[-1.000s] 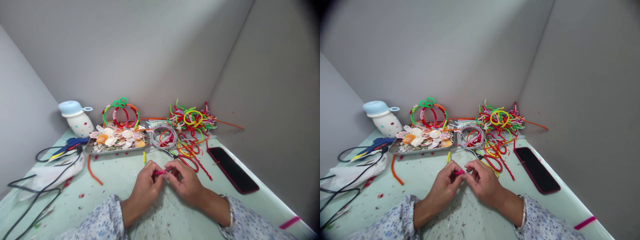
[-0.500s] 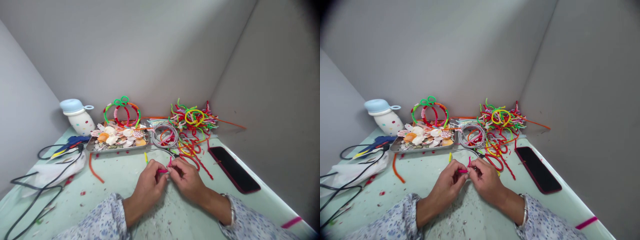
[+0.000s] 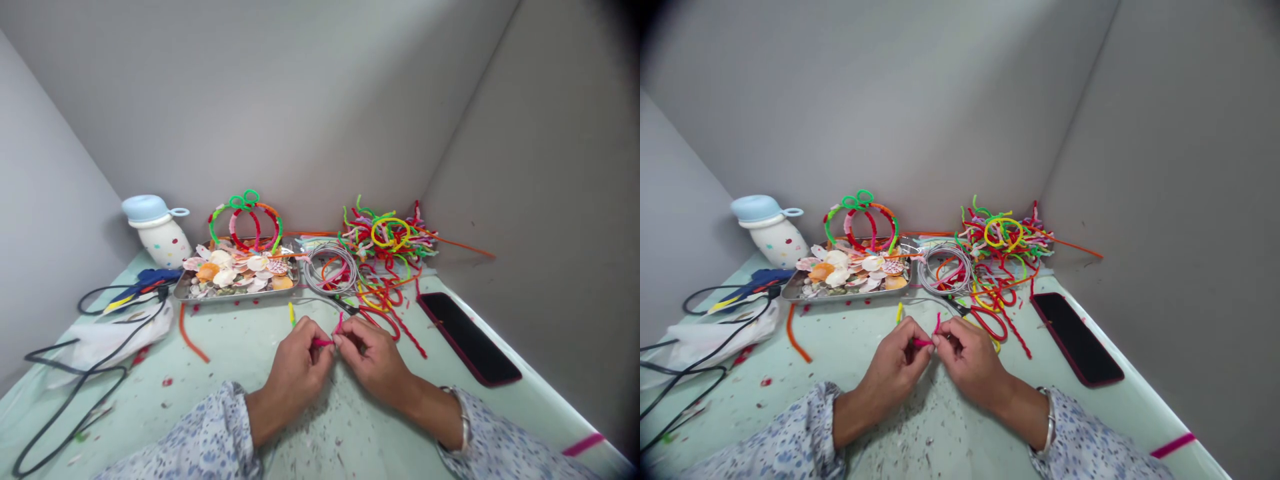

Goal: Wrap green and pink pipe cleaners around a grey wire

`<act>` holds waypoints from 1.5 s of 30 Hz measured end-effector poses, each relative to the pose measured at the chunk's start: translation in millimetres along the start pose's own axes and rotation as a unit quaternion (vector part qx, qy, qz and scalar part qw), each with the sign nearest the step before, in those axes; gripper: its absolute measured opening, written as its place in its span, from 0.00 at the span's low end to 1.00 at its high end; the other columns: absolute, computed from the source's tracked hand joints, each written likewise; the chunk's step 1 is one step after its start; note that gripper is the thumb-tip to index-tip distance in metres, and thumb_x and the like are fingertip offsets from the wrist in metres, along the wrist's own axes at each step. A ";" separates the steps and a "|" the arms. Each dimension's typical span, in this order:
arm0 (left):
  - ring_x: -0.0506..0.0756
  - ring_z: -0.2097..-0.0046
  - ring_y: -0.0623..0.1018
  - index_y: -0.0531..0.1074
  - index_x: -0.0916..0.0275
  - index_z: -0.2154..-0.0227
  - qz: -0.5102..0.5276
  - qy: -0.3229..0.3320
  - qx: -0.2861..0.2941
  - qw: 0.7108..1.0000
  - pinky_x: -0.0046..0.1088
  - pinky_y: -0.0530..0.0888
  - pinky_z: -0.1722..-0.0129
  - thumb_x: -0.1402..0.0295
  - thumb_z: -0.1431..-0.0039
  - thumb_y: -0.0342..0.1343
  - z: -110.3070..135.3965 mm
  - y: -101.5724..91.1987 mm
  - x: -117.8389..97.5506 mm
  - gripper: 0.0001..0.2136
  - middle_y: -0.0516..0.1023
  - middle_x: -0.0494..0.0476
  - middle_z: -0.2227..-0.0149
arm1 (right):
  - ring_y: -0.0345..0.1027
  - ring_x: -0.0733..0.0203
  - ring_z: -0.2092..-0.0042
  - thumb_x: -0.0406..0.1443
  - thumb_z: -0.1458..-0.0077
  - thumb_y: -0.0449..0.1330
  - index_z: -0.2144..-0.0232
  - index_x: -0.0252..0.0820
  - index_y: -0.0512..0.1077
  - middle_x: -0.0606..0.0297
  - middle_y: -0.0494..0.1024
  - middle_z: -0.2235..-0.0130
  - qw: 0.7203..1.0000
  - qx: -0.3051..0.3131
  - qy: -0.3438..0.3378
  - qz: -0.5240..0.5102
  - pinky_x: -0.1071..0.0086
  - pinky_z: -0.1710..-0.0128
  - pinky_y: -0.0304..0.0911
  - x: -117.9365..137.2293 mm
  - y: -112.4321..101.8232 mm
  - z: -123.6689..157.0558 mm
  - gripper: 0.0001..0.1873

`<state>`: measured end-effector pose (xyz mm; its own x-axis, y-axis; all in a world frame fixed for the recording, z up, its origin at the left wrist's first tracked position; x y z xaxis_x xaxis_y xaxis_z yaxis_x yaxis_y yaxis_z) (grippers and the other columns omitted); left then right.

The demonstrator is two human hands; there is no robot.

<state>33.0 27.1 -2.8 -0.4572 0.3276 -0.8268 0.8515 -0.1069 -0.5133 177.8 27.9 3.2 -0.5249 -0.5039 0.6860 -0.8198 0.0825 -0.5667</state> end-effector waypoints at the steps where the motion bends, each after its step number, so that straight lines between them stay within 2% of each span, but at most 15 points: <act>1: 0.51 0.70 0.66 0.67 0.63 0.72 -0.001 0.001 0.006 1.000 0.26 0.61 0.71 0.71 0.42 0.51 0.0 0.0 -0.8 0.04 0.66 0.51 0.71 | 0.61 0.65 0.74 0.34 0.42 0.56 0.71 0.41 0.68 0.68 0.69 0.74 1.000 -0.001 0.006 -0.003 0.71 0.74 0.57 -0.6 -0.4 -0.4 0.05; 6: 0.53 0.64 0.68 0.68 0.62 0.64 0.004 0.017 0.018 1.000 0.28 0.64 0.65 0.71 0.39 0.48 -0.7 -1.4 -5.0 0.05 0.67 0.54 0.65 | 0.63 0.65 0.73 0.34 0.41 0.55 0.71 0.41 0.70 0.68 0.70 0.73 0.999 -0.016 0.037 -0.030 0.72 0.74 0.59 -5.0 -2.6 -3.2 0.06; 10: 0.54 0.62 0.68 0.67 0.62 0.66 0.028 0.006 -0.002 1.000 0.29 0.64 0.62 0.70 0.37 0.45 -2.2 -4.8 -4.1 0.06 0.67 0.54 0.65 | 0.67 0.64 0.69 0.33 0.41 0.56 0.64 0.42 0.71 0.66 0.73 0.68 0.999 -0.022 0.025 -0.037 0.72 0.70 0.63 -8.0 -2.9 -3.3 0.04; 14: 0.53 0.63 0.67 0.66 0.62 0.66 0.058 -0.001 -0.018 0.998 0.29 0.64 0.62 0.68 0.35 0.44 -2.7 -7.5 -2.7 0.07 0.67 0.53 0.66 | 0.69 0.62 0.62 0.31 0.43 0.58 0.60 0.43 0.70 0.61 0.73 0.59 0.996 -0.053 -0.067 -0.032 0.71 0.65 0.67 -3.6 -6.6 -1.4 0.08; 17: 0.53 0.64 0.67 0.66 0.62 0.67 0.072 -0.005 -0.019 0.997 0.28 0.64 0.63 0.68 0.35 0.44 -2.8 -7.1 -1.1 0.08 0.67 0.52 0.67 | 0.69 0.61 0.58 0.28 0.44 0.58 0.62 0.44 0.72 0.60 0.72 0.58 0.989 -0.056 -0.138 -0.003 0.69 0.62 0.68 3.0 -8.2 0.2 0.09; 19: 0.53 0.64 0.68 0.67 0.62 0.67 0.077 -0.007 -0.015 0.997 0.28 0.64 0.63 0.68 0.36 0.45 -2.8 -5.8 0.0 0.07 0.67 0.52 0.67 | 0.69 0.61 0.58 0.27 0.44 0.57 0.61 0.44 0.72 0.60 0.71 0.58 0.986 -0.049 -0.158 0.014 0.68 0.60 0.68 5.6 -8.3 0.5 0.10; 34: 0.54 0.62 0.69 0.68 0.61 0.67 0.086 -0.029 -0.001 0.996 0.26 0.64 0.68 0.66 0.37 0.47 -0.3 -2.4 4.1 0.07 0.70 0.53 0.66 | 0.70 0.62 0.61 0.26 0.44 0.58 0.62 0.43 0.74 0.61 0.73 0.62 0.985 -0.057 -0.160 0.029 0.69 0.63 0.69 2.8 -9.1 -1.1 0.10; 45: 0.52 0.65 0.68 0.69 0.62 0.68 0.075 -0.006 -0.018 0.997 0.27 0.64 0.65 0.67 0.37 0.47 -2.4 -4.2 2.3 0.08 0.69 0.52 0.68 | 0.71 0.62 0.61 0.29 0.43 0.59 0.61 0.43 0.74 0.61 0.75 0.62 0.984 -0.069 -0.152 0.056 0.68 0.61 0.69 2.9 -9.0 -0.4 0.07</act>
Point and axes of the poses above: each hand's wrist, its own z-axis away from the middle knuckle, its own y-axis out of the palm, x = y × z, the point moved 4 cm from there along -z, towards the middle knuckle
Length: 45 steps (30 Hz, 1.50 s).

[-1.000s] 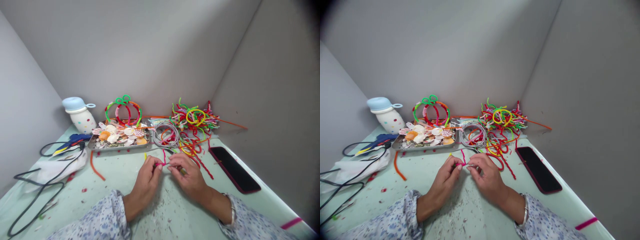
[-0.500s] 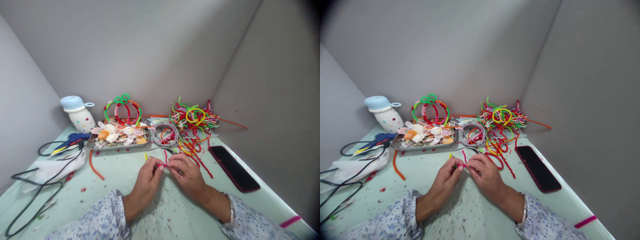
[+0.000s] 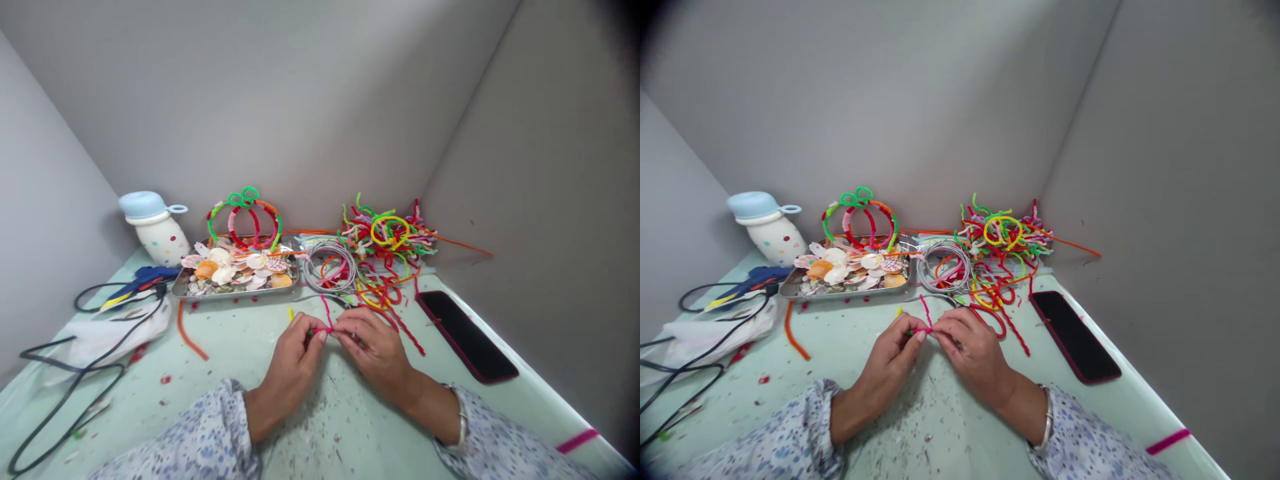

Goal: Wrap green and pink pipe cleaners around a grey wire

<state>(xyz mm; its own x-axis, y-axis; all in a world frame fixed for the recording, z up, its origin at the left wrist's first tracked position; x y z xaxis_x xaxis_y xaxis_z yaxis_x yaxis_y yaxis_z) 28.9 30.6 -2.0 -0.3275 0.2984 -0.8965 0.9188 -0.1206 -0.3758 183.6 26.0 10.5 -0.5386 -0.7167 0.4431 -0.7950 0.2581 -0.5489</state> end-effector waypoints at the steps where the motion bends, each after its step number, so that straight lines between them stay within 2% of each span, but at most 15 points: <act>1: 0.52 0.66 0.68 0.69 0.62 0.68 -0.001 0.000 -0.001 1.000 0.27 0.64 0.65 0.67 0.37 0.47 0.3 0.0 0.3 0.08 0.69 0.52 0.68 | 0.71 0.62 0.61 0.30 0.43 0.60 0.61 0.43 0.74 0.61 0.75 0.62 1.000 0.001 0.001 0.002 0.69 0.61 0.69 -0.3 0.3 0.0 0.07; 9: 0.53 0.63 0.69 0.68 0.62 0.67 0.011 -0.023 0.010 1.000 0.27 0.64 0.67 0.65 0.36 0.47 1.8 0.5 0.1 0.08 0.70 0.53 0.67 | 0.71 0.63 0.62 0.29 0.43 0.59 0.61 0.43 0.73 0.62 0.75 0.62 1.000 -0.002 -0.012 0.013 0.69 0.62 0.69 -1.1 0.2 2.9 0.08; 15: 0.53 0.64 0.69 0.68 0.62 0.69 0.007 -0.007 0.002 1.000 0.27 0.65 0.66 0.66 0.37 0.47 1.6 -0.7 -3.0 0.08 0.70 0.53 0.68 | 0.72 0.64 0.62 0.29 0.42 0.57 0.60 0.46 0.75 0.62 0.75 0.62 1.000 0.004 -0.021 0.019 0.71 0.63 0.69 1.0 -1.0 2.7 0.10; 27: 0.53 0.65 0.69 0.68 0.62 0.68 -0.004 0.005 -0.001 1.000 0.28 0.65 0.65 0.68 0.37 0.47 1.9 -0.8 -3.3 0.07 0.70 0.53 0.68 | 0.71 0.62 0.62 0.30 0.42 0.58 0.59 0.44 0.74 0.61 0.75 0.61 0.999 0.022 -0.008 0.039 0.69 0.62 0.70 2.0 0.3 2.0 0.09; 34: 0.53 0.65 0.69 0.67 0.62 0.68 -0.006 -0.004 0.007 1.000 0.27 0.64 0.65 0.66 0.36 0.46 3.1 -1.2 -3.7 0.08 0.70 0.53 0.68 | 0.71 0.63 0.63 0.27 0.42 0.55 0.58 0.45 0.74 0.61 0.74 0.63 0.997 0.025 -0.039 0.054 0.70 0.65 0.69 5.8 -1.2 1.7 0.13; 45: 0.53 0.65 0.69 0.69 0.62 0.68 -0.010 0.004 -0.008 1.000 0.28 0.65 0.65 0.68 0.38 0.47 2.3 -1.3 -3.9 0.07 0.71 0.54 0.68 | 0.71 0.61 0.61 0.31 0.41 0.56 0.58 0.44 0.74 0.60 0.75 0.62 0.999 0.021 0.003 0.030 0.67 0.61 0.71 4.2 0.5 0.9 0.10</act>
Point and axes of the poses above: each hand's wrist, its own z-axis away from the middle knuckle, its own y-axis out of the palm, x = y × z, the point moved 4 cm from there along -z, towards the middle knuckle
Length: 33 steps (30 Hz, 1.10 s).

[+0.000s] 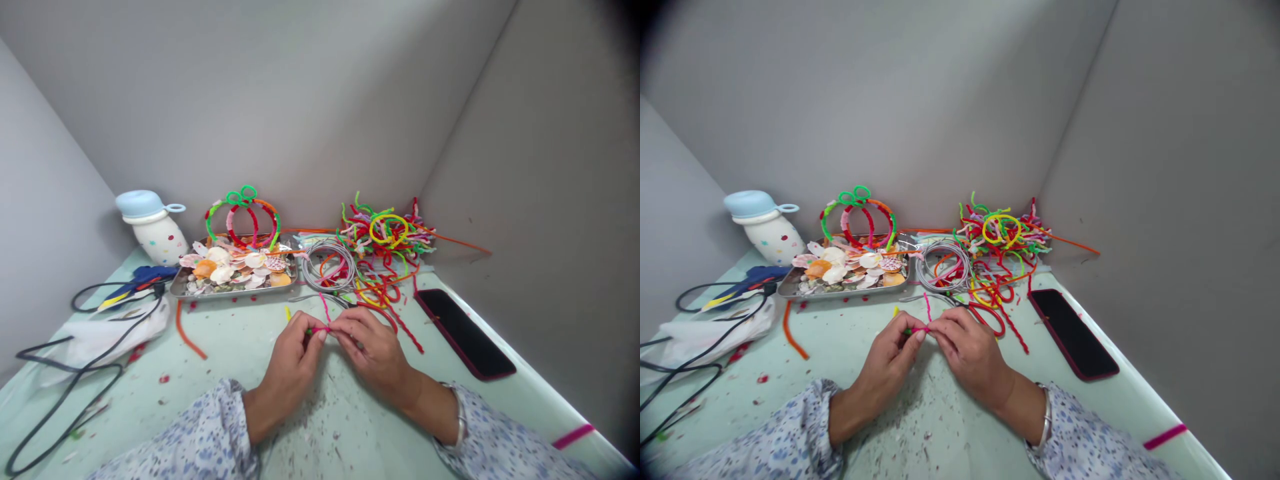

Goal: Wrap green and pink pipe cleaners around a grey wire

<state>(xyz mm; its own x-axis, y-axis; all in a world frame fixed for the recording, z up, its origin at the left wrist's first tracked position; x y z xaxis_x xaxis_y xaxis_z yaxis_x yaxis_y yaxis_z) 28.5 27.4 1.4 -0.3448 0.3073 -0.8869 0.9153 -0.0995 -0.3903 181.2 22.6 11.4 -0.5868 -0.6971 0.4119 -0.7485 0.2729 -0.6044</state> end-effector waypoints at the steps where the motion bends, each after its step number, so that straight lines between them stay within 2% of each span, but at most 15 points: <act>1: 0.53 0.65 0.69 0.69 0.62 0.68 0.000 0.000 -0.001 1.000 0.28 0.65 0.65 0.68 0.38 0.48 0.1 -0.1 0.2 0.07 0.71 0.54 0.68 | 0.71 0.60 0.61 0.32 0.40 0.56 0.58 0.44 0.74 0.60 0.75 0.62 1.000 0.001 0.005 -0.003 0.66 0.61 0.71 -0.1 0.1 -0.3 0.10; 13: 0.53 0.65 0.69 0.70 0.62 0.66 -0.022 0.018 -0.002 1.000 0.28 0.65 0.65 0.69 0.37 0.48 1.9 0.3 -1.5 0.06 0.70 0.54 0.67 | 0.70 0.59 0.60 0.30 0.40 0.54 0.61 0.42 0.70 0.60 0.73 0.63 0.998 0.051 0.027 -0.027 0.65 0.61 0.69 -1.6 3.9 -2.6 0.06; 24: 0.54 0.63 0.70 0.69 0.62 0.66 -0.016 0.015 -0.004 1.000 0.29 0.65 0.63 0.68 0.37 0.47 1.4 -0.6 -2.2 0.07 0.72 0.55 0.66 | 0.70 0.59 0.58 0.31 0.40 0.55 0.59 0.43 0.70 0.60 0.74 0.61 0.998 0.038 0.035 -0.044 0.66 0.58 0.68 -2.1 3.2 -3.3 0.07; 33: 0.54 0.64 0.70 0.69 0.62 0.66 -0.018 0.020 -0.003 1.000 0.28 0.65 0.64 0.69 0.37 0.47 2.4 -0.6 -2.4 0.07 0.72 0.55 0.66 | 0.70 0.60 0.60 0.31 0.40 0.56 0.60 0.42 0.70 0.60 0.73 0.62 0.997 0.034 0.048 -0.046 0.68 0.62 0.68 -1.4 2.5 -3.8 0.06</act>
<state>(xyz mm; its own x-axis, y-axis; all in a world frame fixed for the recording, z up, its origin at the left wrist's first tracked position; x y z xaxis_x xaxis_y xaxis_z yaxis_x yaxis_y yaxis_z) 28.3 24.4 3.2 -0.3688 0.3479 -0.8619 0.9040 -0.0815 -0.4197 178.9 26.8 11.9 -0.5454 -0.6501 0.5291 -0.7799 0.1622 -0.6046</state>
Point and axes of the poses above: each hand's wrist, its own z-axis away from the middle knuckle, its own y-axis out of the palm, x = y × z, the point moved 4 cm from there along -z, towards the middle knuckle
